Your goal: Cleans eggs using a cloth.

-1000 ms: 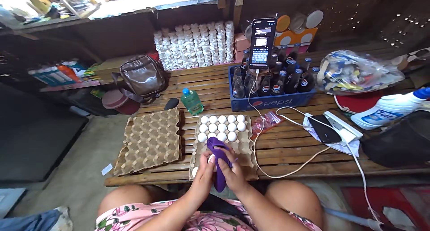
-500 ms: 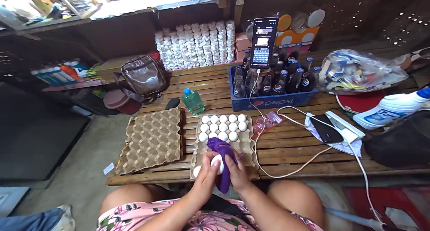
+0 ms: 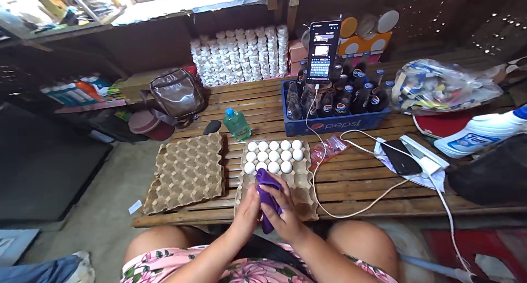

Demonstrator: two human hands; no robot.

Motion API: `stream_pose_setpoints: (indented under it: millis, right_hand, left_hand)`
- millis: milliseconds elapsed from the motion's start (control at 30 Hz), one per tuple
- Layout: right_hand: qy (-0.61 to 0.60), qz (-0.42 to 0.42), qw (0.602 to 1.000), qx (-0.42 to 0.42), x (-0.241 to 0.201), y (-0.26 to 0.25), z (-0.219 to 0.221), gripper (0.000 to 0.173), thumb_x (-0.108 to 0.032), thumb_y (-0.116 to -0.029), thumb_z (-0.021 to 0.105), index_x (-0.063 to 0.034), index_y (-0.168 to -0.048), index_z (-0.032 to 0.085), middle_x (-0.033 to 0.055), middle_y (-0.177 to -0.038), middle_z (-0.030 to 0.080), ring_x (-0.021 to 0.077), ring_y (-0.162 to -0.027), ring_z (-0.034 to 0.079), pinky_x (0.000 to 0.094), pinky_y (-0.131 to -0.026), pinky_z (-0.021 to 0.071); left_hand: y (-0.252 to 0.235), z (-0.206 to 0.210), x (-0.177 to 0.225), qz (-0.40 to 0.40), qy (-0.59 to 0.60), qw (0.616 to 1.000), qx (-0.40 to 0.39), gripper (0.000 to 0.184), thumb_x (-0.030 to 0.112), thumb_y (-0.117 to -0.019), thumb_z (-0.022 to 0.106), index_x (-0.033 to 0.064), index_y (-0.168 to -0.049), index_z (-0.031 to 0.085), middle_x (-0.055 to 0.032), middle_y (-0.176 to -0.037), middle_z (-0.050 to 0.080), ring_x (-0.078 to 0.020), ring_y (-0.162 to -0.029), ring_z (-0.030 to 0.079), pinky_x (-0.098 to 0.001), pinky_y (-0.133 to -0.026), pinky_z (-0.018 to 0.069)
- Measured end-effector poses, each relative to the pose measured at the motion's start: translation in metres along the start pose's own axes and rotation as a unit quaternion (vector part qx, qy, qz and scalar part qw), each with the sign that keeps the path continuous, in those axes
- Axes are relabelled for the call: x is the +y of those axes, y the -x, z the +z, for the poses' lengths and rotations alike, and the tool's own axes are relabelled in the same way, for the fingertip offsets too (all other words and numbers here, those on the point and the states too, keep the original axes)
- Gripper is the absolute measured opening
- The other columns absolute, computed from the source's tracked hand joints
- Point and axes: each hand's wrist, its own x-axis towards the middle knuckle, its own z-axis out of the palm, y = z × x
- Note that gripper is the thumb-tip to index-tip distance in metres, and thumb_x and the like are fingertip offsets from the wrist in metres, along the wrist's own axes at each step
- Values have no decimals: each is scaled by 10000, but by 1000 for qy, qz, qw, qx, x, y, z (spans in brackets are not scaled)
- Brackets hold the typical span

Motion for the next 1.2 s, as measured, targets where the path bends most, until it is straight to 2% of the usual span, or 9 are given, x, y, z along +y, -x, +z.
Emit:
stream_pose_setpoints:
  millis: [200, 367, 533, 667, 800, 933, 1033, 1133, 1200]
  right_hand:
    - [-21, 14, 999, 21, -2, 0, -1, 390, -392, -1043, 537, -148, -1333, 628, 135, -1460, 514, 180, -1381, 474, 363, -1146, 422]
    - [-111, 71, 991, 14, -10, -1, -1, 533, -408, -1044, 519, 17, -1364, 556, 182, -1433, 524, 127, -1361, 478, 315, -1151, 400]
    - [-58, 21, 998, -22, -5, 3, 5, 464, -413, -1045, 529, -158, -1431, 553, 157, -1544, 421, 212, -1452, 388, 414, -1191, 364]
    - [-29, -3, 1000, -8, -3, 2, 4, 393, -404, -1036, 554, -233, -1386, 603, 142, -1549, 421, 238, -1448, 395, 446, -1180, 378]
    - [-9, -12, 1000, -1, 0, 1, 3, 370, -406, -1040, 544, -267, -1377, 606, 127, -1541, 428, 230, -1442, 402, 441, -1176, 385]
    - [-68, 55, 996, 10, -8, 0, 0, 452, -387, -1032, 554, -99, -1376, 604, 179, -1494, 474, 195, -1419, 423, 379, -1177, 373]
    - [-152, 125, 980, 25, -15, -2, -3, 577, -338, -1037, 542, 90, -1418, 474, 200, -1448, 506, 106, -1349, 486, 287, -1146, 402]
    - [-170, 168, 971, 23, -16, -1, -2, 622, -324, -1054, 516, 142, -1444, 384, 194, -1419, 529, 66, -1303, 526, 250, -1124, 426]
    - [-142, 144, 979, 7, -14, 1, 0, 610, -322, -1051, 509, 131, -1447, 408, 225, -1446, 505, 116, -1348, 495, 290, -1152, 399]
  left_hand:
    - [3, 2, 4, 23, -6, 999, -31, 463, 352, -1101, 274, -8, -1358, 411, -20, -1095, 647, -56, -941, 663, -254, -787, 584]
    - [7, 4, 10, -28, 72, 997, 26, 439, 406, -1081, 295, 57, -1210, 529, -4, -1020, 639, -80, -878, 659, -270, -760, 584]
    - [1, 7, 21, -77, 135, 984, 91, 527, 365, -1090, 148, 65, -1221, 561, -38, -1010, 714, -128, -927, 701, -324, -811, 599]
    - [3, 4, 7, -46, 60, 996, 50, 641, 530, -1072, 235, 18, -1390, 454, -79, -1240, 609, -118, -1108, 636, -323, -926, 564]
    - [3, 5, -2, -13, 14, 999, 42, 684, 616, -1044, 280, 13, -1338, 413, -70, -1201, 610, -98, -1098, 623, -313, -937, 549]
    - [2, 8, 4, 8, 29, 999, 35, 561, 507, -1063, 373, 6, -1315, 400, -40, -1106, 616, -84, -993, 648, -292, -857, 575]
    - [2, 7, 5, 47, 55, 997, 17, 487, 448, -1071, 418, 24, -1311, 416, -18, -1078, 629, -84, -944, 660, -287, -813, 587]
    - [2, 5, 6, 46, 71, 996, 13, 511, 483, -1077, 386, 45, -1339, 415, -14, -1093, 648, -98, -957, 670, -294, -816, 591]
    - [1, 5, 9, 20, 88, 995, 34, 533, 479, -1082, 336, 30, -1360, 402, -27, -1109, 656, -105, -983, 676, -301, -842, 592]
